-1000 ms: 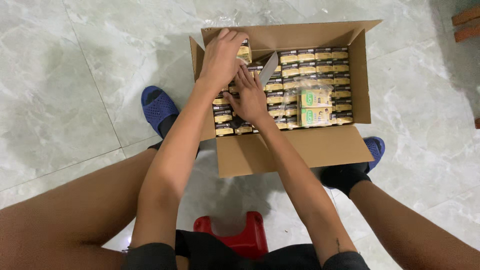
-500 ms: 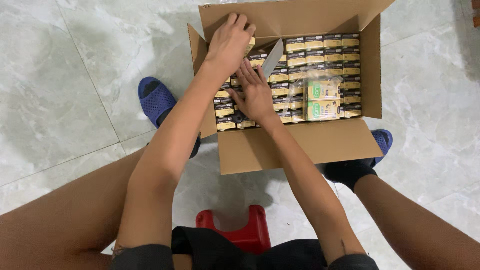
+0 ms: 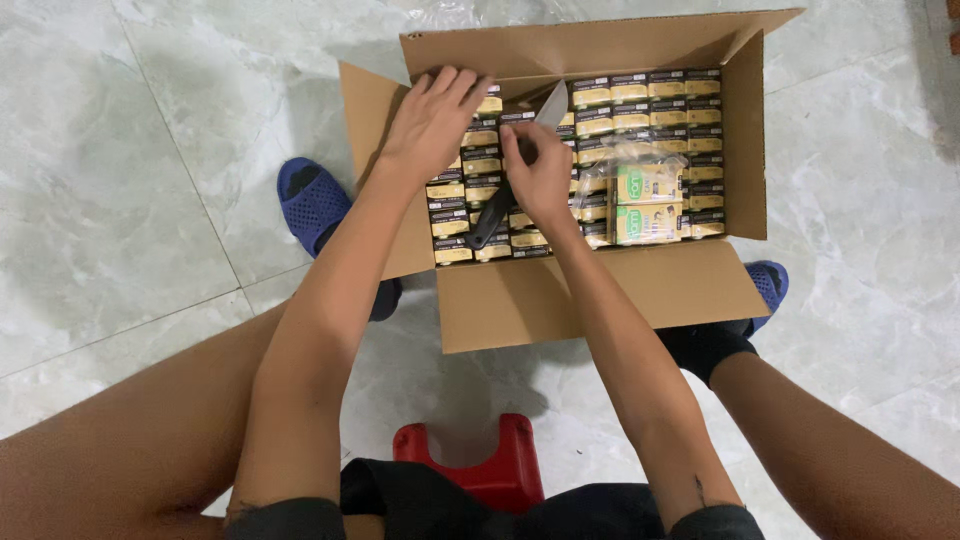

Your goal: The person sits on a red stool and uses a knife to cut open plastic-wrapped bundles of small yellow boxes inside a cardboard carton. They repeatedly pick up bundles, slice the plastic, and place the opened items back into the box.

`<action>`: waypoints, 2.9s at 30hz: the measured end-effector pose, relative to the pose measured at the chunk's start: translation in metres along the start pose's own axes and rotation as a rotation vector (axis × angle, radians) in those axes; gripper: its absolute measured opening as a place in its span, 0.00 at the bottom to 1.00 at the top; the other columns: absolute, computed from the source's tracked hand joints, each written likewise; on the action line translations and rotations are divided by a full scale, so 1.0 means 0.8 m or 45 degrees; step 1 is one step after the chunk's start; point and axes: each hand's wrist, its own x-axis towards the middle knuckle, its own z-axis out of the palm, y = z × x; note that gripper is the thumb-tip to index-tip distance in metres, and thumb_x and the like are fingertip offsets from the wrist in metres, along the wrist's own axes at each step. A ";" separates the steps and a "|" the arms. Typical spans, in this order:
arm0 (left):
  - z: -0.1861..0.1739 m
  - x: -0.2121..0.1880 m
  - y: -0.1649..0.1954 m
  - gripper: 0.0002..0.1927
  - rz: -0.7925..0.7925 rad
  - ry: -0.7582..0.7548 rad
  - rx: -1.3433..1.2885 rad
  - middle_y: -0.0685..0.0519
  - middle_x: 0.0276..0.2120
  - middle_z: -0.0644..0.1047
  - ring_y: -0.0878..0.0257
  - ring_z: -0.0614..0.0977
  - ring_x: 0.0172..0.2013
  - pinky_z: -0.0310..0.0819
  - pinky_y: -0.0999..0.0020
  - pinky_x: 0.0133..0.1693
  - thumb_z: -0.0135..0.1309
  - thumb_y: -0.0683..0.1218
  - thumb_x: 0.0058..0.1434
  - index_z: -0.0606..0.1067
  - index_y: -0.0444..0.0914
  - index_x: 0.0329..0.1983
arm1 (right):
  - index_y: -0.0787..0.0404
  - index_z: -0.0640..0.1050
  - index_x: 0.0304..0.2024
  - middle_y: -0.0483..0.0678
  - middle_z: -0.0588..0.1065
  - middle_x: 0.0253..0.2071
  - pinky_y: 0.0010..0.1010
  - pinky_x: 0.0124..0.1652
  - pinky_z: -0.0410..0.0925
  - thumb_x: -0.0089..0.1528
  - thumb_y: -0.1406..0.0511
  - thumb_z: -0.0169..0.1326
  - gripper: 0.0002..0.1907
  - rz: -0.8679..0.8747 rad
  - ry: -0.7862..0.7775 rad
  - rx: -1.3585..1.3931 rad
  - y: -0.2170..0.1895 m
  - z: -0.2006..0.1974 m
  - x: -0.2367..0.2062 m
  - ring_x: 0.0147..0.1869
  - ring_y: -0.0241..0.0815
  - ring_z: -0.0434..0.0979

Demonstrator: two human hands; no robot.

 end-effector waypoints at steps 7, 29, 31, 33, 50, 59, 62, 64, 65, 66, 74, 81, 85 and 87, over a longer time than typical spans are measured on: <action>0.003 -0.012 -0.004 0.07 0.011 -0.207 0.133 0.49 0.42 0.79 0.53 0.75 0.55 0.68 0.56 0.59 0.58 0.37 0.52 0.80 0.34 0.35 | 0.70 0.79 0.50 0.62 0.77 0.43 0.47 0.50 0.68 0.62 0.69 0.59 0.14 -0.455 0.212 -0.251 0.037 0.016 0.041 0.51 0.62 0.75; 0.017 -0.010 0.018 0.23 -0.225 -0.080 -0.013 0.50 0.58 0.78 0.51 0.72 0.59 0.57 0.47 0.66 0.56 0.35 0.52 0.80 0.31 0.54 | 0.67 0.74 0.60 0.61 0.73 0.60 0.46 0.64 0.65 0.61 0.71 0.55 0.23 -0.340 0.009 -0.133 0.052 0.032 0.044 0.64 0.62 0.74; 0.016 -0.009 0.019 0.26 -0.254 -0.085 -0.044 0.49 0.56 0.78 0.51 0.72 0.58 0.56 0.47 0.65 0.57 0.36 0.48 0.80 0.30 0.53 | 0.71 0.75 0.59 0.66 0.74 0.57 0.55 0.67 0.55 0.60 0.72 0.58 0.24 -0.555 -0.005 -0.394 0.053 0.033 0.049 0.66 0.67 0.71; 0.014 -0.010 0.019 0.25 -0.320 -0.049 -0.201 0.50 0.58 0.78 0.50 0.72 0.57 0.57 0.48 0.65 0.56 0.35 0.50 0.80 0.32 0.55 | 0.71 0.77 0.57 0.66 0.75 0.59 0.51 0.66 0.57 0.59 0.72 0.58 0.23 -0.591 -0.035 -0.314 0.049 0.024 0.053 0.66 0.67 0.71; 0.028 0.041 0.219 0.20 -0.137 0.150 -0.719 0.45 0.51 0.77 0.48 0.75 0.54 0.70 0.52 0.56 0.62 0.47 0.60 0.76 0.33 0.53 | 0.66 0.79 0.40 0.48 0.74 0.29 0.45 0.45 0.65 0.65 0.68 0.62 0.06 -0.241 0.869 -0.491 0.096 -0.168 -0.118 0.43 0.52 0.70; 0.062 0.027 0.233 0.13 -0.279 0.242 -0.648 0.48 0.56 0.76 0.54 0.75 0.59 0.72 0.55 0.63 0.57 0.45 0.74 0.75 0.37 0.58 | 0.72 0.77 0.43 0.62 0.76 0.42 0.44 0.48 0.71 0.41 0.41 0.76 0.47 0.289 0.230 -0.679 0.099 -0.180 -0.130 0.44 0.58 0.78; 0.037 0.004 0.209 0.14 -0.553 0.033 -0.345 0.47 0.48 0.75 0.54 0.75 0.51 0.72 0.56 0.55 0.59 0.47 0.71 0.74 0.34 0.53 | 0.76 0.71 0.57 0.66 0.73 0.53 0.48 0.59 0.65 0.43 0.51 0.75 0.50 0.112 0.349 -0.651 0.091 -0.153 -0.129 0.59 0.65 0.70; 0.016 -0.007 0.196 0.24 -0.712 -0.093 -0.210 0.43 0.46 0.73 0.49 0.75 0.48 0.72 0.54 0.49 0.64 0.49 0.58 0.73 0.30 0.51 | 0.78 0.62 0.66 0.69 0.67 0.61 0.49 0.63 0.61 0.42 0.55 0.74 0.58 -0.008 0.305 -0.629 0.093 -0.144 -0.130 0.65 0.67 0.65; 0.005 -0.012 0.187 0.27 -0.770 -0.127 -0.148 0.41 0.45 0.73 0.48 0.75 0.48 0.72 0.52 0.48 0.66 0.50 0.53 0.72 0.30 0.49 | 0.79 0.57 0.70 0.70 0.64 0.65 0.49 0.65 0.59 0.42 0.56 0.74 0.63 -0.078 0.280 -0.621 0.095 -0.141 -0.129 0.68 0.68 0.62; -0.004 -0.017 0.178 0.31 -0.825 -0.161 -0.084 0.40 0.45 0.72 0.46 0.75 0.49 0.72 0.51 0.48 0.69 0.52 0.48 0.71 0.29 0.48 | 0.78 0.57 0.70 0.70 0.64 0.66 0.50 0.64 0.58 0.41 0.57 0.75 0.64 -0.092 0.313 -0.630 0.097 -0.138 -0.129 0.68 0.69 0.62; 0.000 -0.045 0.152 0.18 -0.723 -0.222 -0.323 0.38 0.44 0.71 0.44 0.79 0.41 0.77 0.49 0.40 0.56 0.49 0.69 0.68 0.28 0.48 | 0.68 0.62 0.70 0.63 0.64 0.70 0.45 0.71 0.59 0.44 0.62 0.75 0.56 0.004 0.427 -0.229 0.117 -0.128 -0.129 0.74 0.63 0.63; -0.040 -0.034 0.192 0.17 -0.814 -0.362 -1.202 0.36 0.31 0.77 0.45 0.82 0.30 0.71 0.46 0.31 0.45 0.49 0.72 0.58 0.29 0.50 | 0.68 0.64 0.68 0.62 0.65 0.69 0.44 0.69 0.59 0.40 0.64 0.77 0.57 -0.200 0.328 -0.142 0.129 -0.142 -0.096 0.73 0.62 0.64; -0.054 -0.023 0.239 0.15 -0.709 -0.576 -1.229 0.36 0.32 0.77 0.43 0.82 0.30 0.74 0.45 0.31 0.39 0.50 0.73 0.59 0.34 0.53 | 0.65 0.65 0.68 0.60 0.68 0.66 0.41 0.68 0.63 0.41 0.62 0.78 0.57 -0.092 0.340 -0.081 0.124 -0.138 -0.094 0.70 0.60 0.69; -0.054 -0.028 0.251 0.14 -0.543 -0.524 -1.153 0.34 0.34 0.77 0.42 0.83 0.33 0.74 0.45 0.35 0.41 0.49 0.74 0.63 0.32 0.49 | 0.66 0.63 0.70 0.60 0.67 0.66 0.42 0.67 0.63 0.41 0.62 0.78 0.58 -0.167 0.393 -0.027 0.121 -0.134 -0.094 0.70 0.60 0.69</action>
